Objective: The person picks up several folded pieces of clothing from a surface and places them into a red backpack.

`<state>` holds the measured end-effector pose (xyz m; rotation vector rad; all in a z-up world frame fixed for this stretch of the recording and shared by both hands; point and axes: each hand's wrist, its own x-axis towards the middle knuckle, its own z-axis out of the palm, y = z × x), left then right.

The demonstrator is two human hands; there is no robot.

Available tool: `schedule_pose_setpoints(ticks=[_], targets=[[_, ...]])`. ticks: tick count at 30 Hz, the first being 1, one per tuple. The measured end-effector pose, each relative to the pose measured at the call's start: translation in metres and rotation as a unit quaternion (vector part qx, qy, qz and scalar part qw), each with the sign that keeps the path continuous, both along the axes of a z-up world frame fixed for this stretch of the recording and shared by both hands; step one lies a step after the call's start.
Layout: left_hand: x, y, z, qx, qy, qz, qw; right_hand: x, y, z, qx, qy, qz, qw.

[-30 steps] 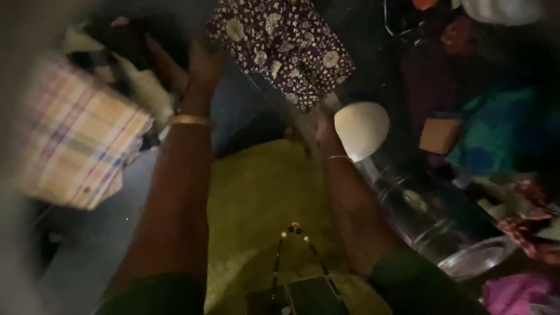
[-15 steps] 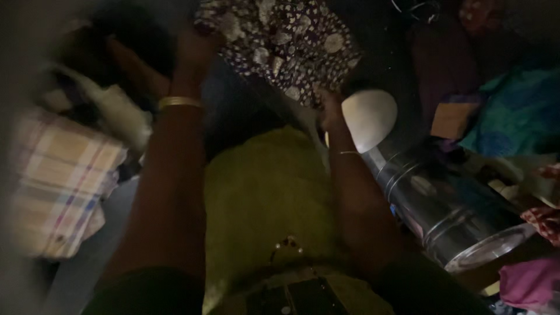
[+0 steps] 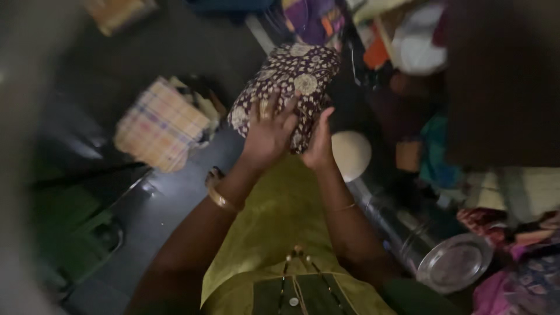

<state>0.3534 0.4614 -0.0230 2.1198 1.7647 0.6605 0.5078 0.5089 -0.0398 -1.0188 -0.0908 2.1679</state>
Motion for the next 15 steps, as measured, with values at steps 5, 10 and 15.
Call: schedule_pose_setpoints(ticks=[5,10,15], targets=[[-0.024,-0.046,0.152,0.038,0.056,0.030,0.997,-0.038,0.010,0.109,0.167,-0.079,0.091,0.979],[-0.087,-0.110,0.241,0.080,-0.084,0.093,0.989,-0.104,-0.007,0.212,0.327,-0.088,0.219,0.915],[-0.143,-0.231,0.275,0.222,-0.397,0.403,0.794,-0.183,-0.051,0.283,0.292,0.027,0.340,0.893]])
